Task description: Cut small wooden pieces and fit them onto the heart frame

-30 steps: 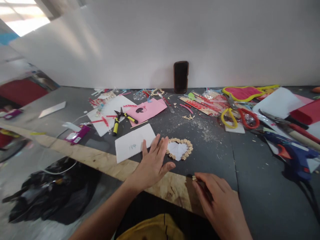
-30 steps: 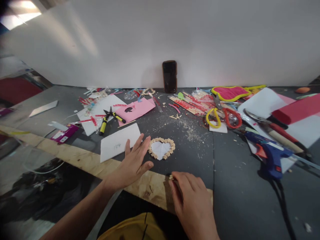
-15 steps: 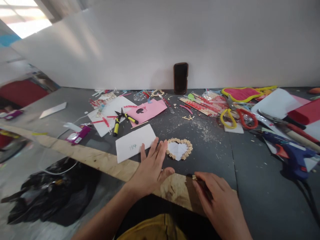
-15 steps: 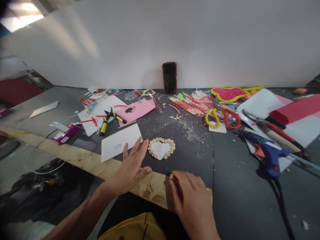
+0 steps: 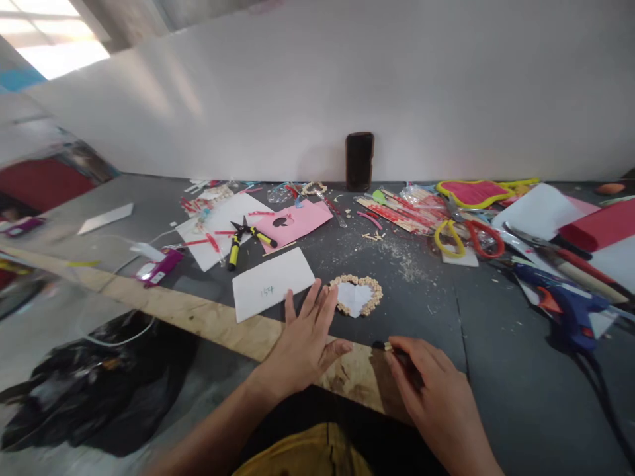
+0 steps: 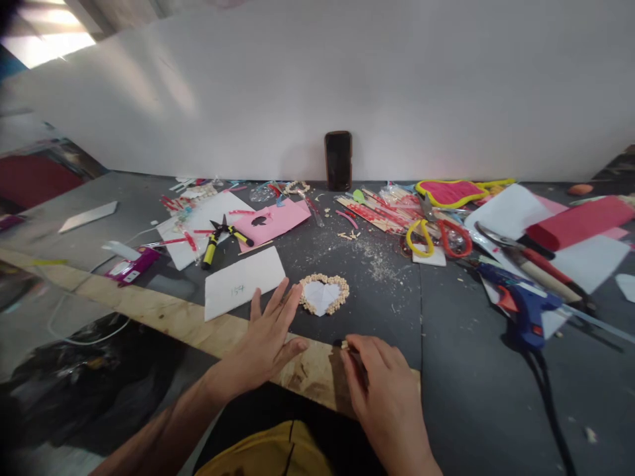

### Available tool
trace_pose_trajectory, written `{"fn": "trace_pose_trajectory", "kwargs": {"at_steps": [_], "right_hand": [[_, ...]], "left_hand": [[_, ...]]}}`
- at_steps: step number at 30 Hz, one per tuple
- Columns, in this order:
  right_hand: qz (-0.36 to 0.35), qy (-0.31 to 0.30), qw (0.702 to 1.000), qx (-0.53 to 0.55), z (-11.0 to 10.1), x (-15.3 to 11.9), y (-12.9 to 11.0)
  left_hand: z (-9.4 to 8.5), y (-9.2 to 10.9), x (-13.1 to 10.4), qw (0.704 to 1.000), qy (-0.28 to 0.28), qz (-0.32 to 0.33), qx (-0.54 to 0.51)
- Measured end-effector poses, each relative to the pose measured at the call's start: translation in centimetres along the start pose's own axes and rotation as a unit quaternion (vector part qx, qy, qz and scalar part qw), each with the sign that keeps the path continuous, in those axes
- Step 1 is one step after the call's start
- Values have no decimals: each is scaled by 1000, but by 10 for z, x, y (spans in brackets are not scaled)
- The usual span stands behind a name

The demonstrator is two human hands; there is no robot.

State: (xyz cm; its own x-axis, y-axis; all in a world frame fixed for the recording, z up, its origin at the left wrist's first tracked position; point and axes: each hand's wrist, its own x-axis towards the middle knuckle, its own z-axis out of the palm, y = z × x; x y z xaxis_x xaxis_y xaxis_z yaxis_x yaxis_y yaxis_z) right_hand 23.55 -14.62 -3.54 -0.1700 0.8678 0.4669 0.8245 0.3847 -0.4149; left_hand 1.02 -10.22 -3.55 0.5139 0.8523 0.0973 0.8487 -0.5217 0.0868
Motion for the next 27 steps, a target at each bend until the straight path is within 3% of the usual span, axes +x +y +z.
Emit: {"fn": "trace_pose_trajectory", "kwargs": {"at_steps": [7,12,19,23,27], "right_hand": [[40,-15,999,15,0,-2,2],[91,-43,995,19,-4,4,0],[120,-82,985,-95,-11,29,15],[119,-102,983,-101,-12,42,23],[117,-117,982,-89,-18,52,26]], "left_hand": [[3,-3,-4,998,50,-2,31],[0,-7,-7,996,79,-34,-9],[-3,-8,-8,991,77,-42,-98],[-14,-19,1,988,78,-24,-132],[-37,-38,21,986,105,-6,-132]]}}
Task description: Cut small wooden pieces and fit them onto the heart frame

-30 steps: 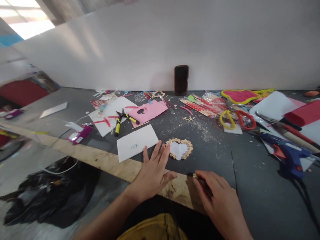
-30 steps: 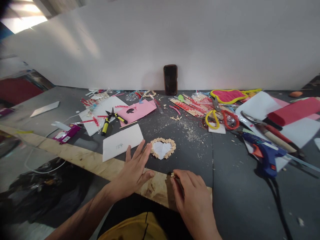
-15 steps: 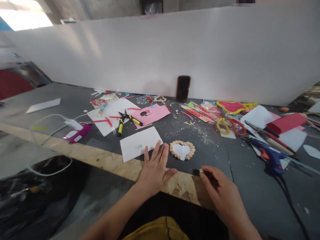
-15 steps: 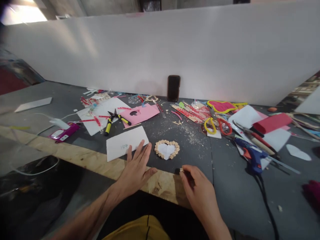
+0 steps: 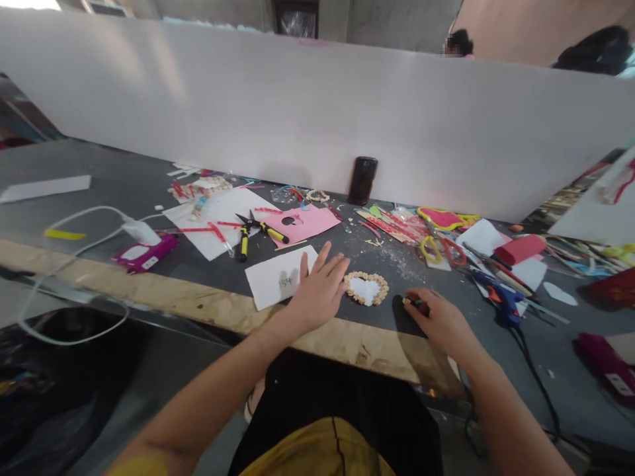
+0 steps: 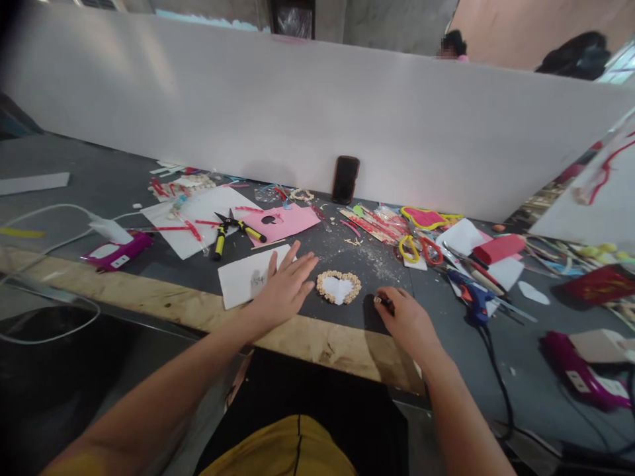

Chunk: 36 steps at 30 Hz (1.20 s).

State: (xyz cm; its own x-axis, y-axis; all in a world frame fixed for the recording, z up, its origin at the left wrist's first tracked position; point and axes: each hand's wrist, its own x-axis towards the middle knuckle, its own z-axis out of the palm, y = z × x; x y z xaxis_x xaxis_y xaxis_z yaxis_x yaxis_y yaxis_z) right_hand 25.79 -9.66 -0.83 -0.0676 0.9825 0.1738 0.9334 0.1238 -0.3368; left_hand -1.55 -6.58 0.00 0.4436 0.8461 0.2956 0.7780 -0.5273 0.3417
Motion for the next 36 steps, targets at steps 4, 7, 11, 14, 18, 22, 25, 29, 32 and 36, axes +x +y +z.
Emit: {"fn": "trace_pose_trajectory", "kwargs": {"at_steps": [4,7,11,14,18,22,25,29,32,36], "right_hand": [[2,11,1000,16,-12,13,4],[-8,15,999,32,-16,27,4],[-33,-4,997,65,-10,50,-3],[-54,-29,994,89,-3,65,-8],[-97,-72,986,117,-1,78,-13],[-139,-93,977,134,0,84,-18],[-148,-88,975,140,4,83,-19],[-150,-70,976,142,13,79,-20],[-153,-58,975,147,19,78,-19],[-145,-41,975,160,22,81,-14]], "left_hand": [[-19,-7,33,999,-17,46,6],[-21,-6,60,996,-80,38,-22],[-8,-1,91,983,-163,67,-42],[2,1,103,974,-204,86,-49],[10,-3,108,967,-231,88,-62],[16,-13,104,970,-220,62,-78],[18,-16,100,971,-216,58,-88],[21,-15,97,967,-223,64,-104],[24,-14,97,968,-217,56,-111],[28,-14,97,969,-212,50,-115]]}}
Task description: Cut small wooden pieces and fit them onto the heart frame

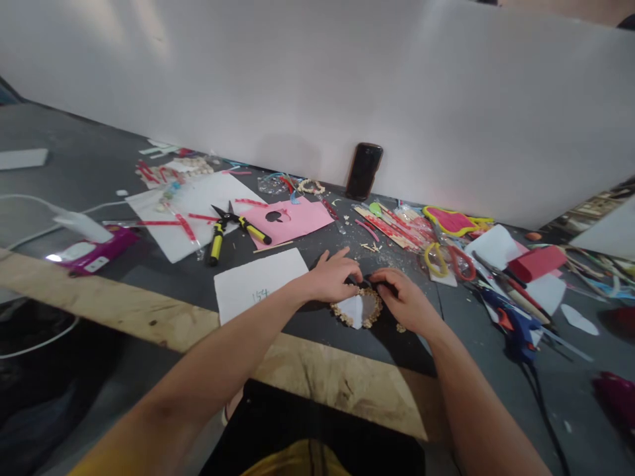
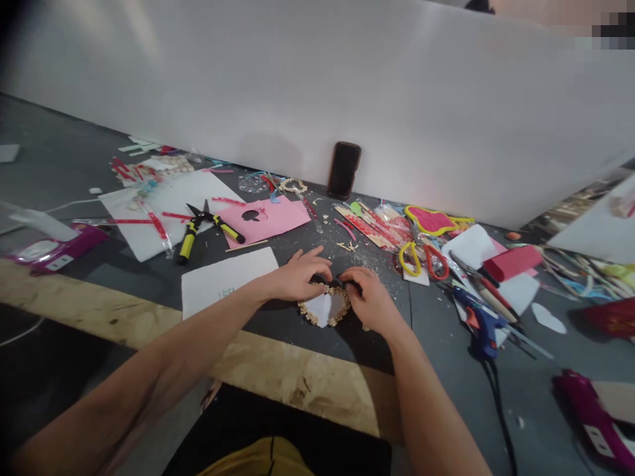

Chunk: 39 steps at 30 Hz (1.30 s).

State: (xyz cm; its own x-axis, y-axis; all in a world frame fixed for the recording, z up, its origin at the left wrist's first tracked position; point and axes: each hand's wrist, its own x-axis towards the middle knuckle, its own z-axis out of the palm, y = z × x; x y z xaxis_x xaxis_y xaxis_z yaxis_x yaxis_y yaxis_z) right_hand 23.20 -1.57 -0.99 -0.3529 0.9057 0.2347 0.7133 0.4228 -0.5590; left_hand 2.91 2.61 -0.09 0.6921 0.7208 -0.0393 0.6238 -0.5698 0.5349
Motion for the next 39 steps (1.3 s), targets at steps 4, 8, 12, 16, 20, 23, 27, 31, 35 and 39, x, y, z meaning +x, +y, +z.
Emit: {"fn": "trace_pose_trajectory", "kwargs": {"at_steps": [4,8,12,16,20,23,27,31,35,39], "right_hand": [[12,29,1000,-4,-4,-4,2],[17,26,999,-20,-5,-9,2],[21,12,999,-33,-5,-11,2],[21,8,999,-43,-3,-10,-2],[20,6,998,-58,4,-9,-8],[23,4,997,-69,10,-8,-9],[30,8,996,-81,14,-7,-8],[27,12,996,-88,15,-5,-7],[22,9,995,-94,16,-4,-8],[20,6,995,-100,16,-3,-8]], "left_hand": [[4,3,0,1000,7,-7,4],[7,7,-1,999,15,-3,30],[9,6,-1,999,25,-6,39],[7,3,0,999,19,-18,23],[4,0,1,999,13,-29,-8],[4,-2,2,999,20,-34,-16],[5,-2,3,999,20,-42,-20],[4,-1,3,999,16,-46,-20],[4,1,3,999,15,-47,-20],[4,2,3,998,12,-50,-21]]}}
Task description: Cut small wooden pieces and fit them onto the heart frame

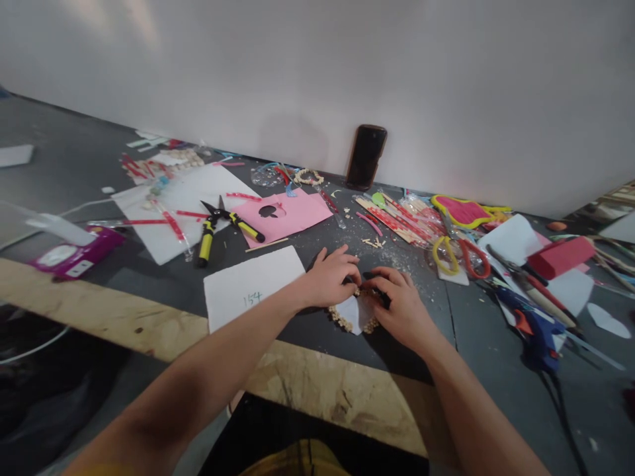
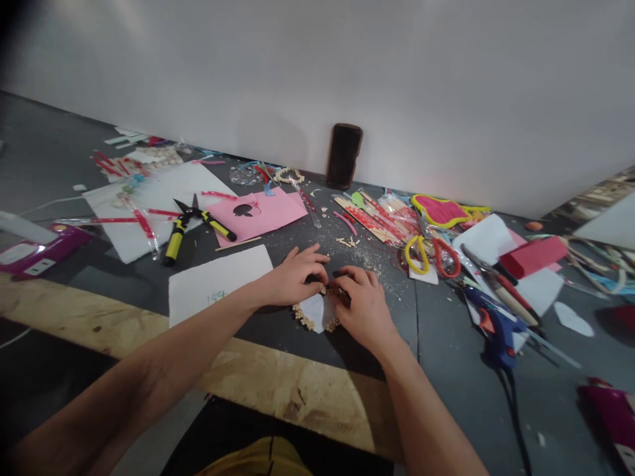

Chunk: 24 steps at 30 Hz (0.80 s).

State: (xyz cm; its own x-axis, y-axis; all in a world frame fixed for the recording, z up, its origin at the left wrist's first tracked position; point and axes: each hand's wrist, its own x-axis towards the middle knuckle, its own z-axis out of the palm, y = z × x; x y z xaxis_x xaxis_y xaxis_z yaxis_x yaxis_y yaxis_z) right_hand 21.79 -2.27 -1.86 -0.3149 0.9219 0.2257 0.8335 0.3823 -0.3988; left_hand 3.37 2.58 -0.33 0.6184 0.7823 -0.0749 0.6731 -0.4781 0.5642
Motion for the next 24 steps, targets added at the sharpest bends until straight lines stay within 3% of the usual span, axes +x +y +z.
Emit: {"fn": "trace_pose_trajectory", "kwargs": {"at_steps": [24], "right_hand": [[-17,-1,1000,-4,0,-1,3]], "left_hand": [[-1,0,0,1000,-5,2,-1]]}}
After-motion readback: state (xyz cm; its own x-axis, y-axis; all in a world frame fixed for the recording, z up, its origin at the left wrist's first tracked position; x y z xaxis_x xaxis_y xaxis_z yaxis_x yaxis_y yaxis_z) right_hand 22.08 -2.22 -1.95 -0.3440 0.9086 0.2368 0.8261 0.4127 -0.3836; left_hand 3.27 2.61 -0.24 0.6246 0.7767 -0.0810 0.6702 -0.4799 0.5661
